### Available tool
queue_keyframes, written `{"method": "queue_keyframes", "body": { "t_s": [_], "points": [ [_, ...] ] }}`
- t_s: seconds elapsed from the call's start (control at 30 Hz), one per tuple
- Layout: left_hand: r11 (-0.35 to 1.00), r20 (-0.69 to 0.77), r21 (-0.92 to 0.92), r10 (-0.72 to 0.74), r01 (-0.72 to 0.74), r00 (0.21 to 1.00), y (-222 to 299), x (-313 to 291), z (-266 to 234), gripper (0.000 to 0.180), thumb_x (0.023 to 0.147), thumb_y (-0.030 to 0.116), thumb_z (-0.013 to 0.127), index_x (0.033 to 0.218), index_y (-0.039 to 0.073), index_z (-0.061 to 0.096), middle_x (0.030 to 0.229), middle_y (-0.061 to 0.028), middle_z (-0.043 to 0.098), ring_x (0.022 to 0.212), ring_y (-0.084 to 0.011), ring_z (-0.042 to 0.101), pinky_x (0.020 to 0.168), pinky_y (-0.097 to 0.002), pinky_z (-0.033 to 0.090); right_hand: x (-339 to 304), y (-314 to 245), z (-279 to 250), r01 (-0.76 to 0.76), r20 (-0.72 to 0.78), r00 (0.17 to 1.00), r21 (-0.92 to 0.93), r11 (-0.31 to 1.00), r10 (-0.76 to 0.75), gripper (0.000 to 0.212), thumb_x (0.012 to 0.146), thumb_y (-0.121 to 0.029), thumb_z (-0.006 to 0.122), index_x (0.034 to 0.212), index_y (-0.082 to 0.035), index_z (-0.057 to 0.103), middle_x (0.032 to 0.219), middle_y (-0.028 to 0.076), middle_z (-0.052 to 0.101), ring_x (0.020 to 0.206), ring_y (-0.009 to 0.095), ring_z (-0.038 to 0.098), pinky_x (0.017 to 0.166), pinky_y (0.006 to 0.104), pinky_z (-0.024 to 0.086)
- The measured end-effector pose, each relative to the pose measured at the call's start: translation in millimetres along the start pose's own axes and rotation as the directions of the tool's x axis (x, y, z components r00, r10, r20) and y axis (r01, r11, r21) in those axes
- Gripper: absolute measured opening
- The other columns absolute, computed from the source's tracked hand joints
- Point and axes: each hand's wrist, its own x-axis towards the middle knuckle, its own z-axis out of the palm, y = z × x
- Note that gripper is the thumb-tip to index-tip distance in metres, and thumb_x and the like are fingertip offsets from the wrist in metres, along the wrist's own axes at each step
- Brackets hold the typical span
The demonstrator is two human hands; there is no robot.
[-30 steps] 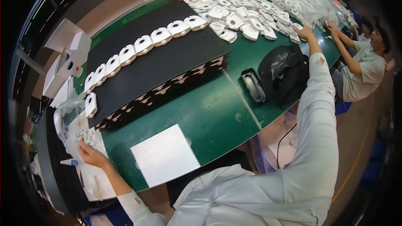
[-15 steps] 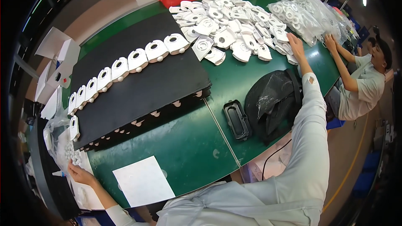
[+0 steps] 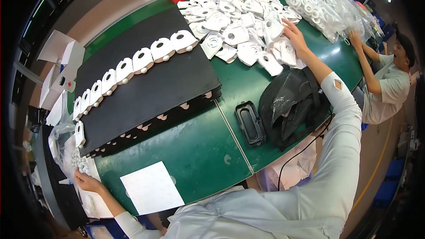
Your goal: Assembling and organizing small circular white components into a grid tray at a factory workstation.
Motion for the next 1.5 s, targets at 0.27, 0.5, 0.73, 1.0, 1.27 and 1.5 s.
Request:
{"method": "queue_keyframes", "body": {
  "t_s": [0.27,0.5,0.73,1.0,1.27,1.5],
  "points": [
    [0.999,0.014,-0.006,0.040,-0.040,0.999,6,-2,-1,0.030,0.091,0.022,0.041,0.097,-0.001,0.060,0.083,-0.0034,0.058,0.068,-0.0104,0.047,0.062,-0.0229,0.039,-28,-62,44,0.051,0.355,0.934,-0.019,0.999,-0.041,0.043,0.087,-0.027,0.052,0.126,-0.011,0.045,0.121,0.008,0.047,0.109,0.017,0.047,0.092,0.0280,0.035],
    [0.999,0.018,0.002,0.047,-0.047,0.999,-2,2,-4,0.030,0.091,0.022,0.041,0.097,-0.001,0.060,0.086,-0.0043,0.058,0.070,-0.0115,0.048,0.064,-0.0238,0.040,-19,-99,90,0.324,0.538,0.830,-0.249,0.912,-0.148,0.037,0.085,-0.025,0.054,0.117,-0.006,0.053,0.106,0.010,0.058,0.095,0.016,0.055,0.082,0.0294,0.042],
    [0.998,0.015,-0.047,-0.039,0.040,0.999,13,-1,-3,0.028,0.091,0.022,0.042,0.096,0.000,0.060,0.078,-0.0013,0.054,0.062,-0.0081,0.043,0.054,-0.0212,0.035,122,-71,129,0.374,0.303,0.926,-0.655,0.657,-0.226,0.065,0.071,-0.050,0.062,0.120,-0.009,0.051,0.113,0.019,0.053,0.101,0.031,0.053,0.085,0.0387,0.043],
    [0.949,0.024,-0.223,-0.225,0.225,0.974,25,-8,7,0.024,0.091,0.023,0.045,0.090,0.004,0.060,0.060,0.0061,0.037,0.047,-0.0008,0.026,0.041,-0.0174,0.017,202,-18,150,0.014,0.062,0.997,-0.739,0.674,0.048,0.100,0.057,-0.072,0.056,0.135,-0.015,0.032,0.136,0.023,0.031,0.127,0.037,0.028,0.104,0.0428,0.023],
    [0.928,0.088,-0.282,-0.229,0.245,0.969,23,-7,3,0.022,0.091,0.022,0.045,0.089,0.005,0.060,0.057,0.0075,0.033,0.047,0.0000,0.025,0.041,-0.0163,0.016,165,-65,146,0.292,0.530,0.845,-0.579,0.762,0.079,0.033,0.076,-0.032,0.058,0.096,-0.007,0.063,0.108,0.007,0.057,0.101,0.019,0.050,0.090,0.0273,0.036],
    [0.910,0.094,-0.337,-0.224,0.243,0.970,18,-5,3,0.023,0.091,0.022,0.045,0.094,0.004,0.060,0.055,0.0078,0.031,0.045,-0.0001,0.023,0.040,-0.0170,0.016,80,-113,132,0.283,0.586,0.805,-0.513,0.810,0.090,0.045,0.073,-0.040,0.060,0.106,-0.009,0.061,0.114,0.009,0.055,0.108,0.021,0.048,0.094,0.0322,0.035]
  ]
}}
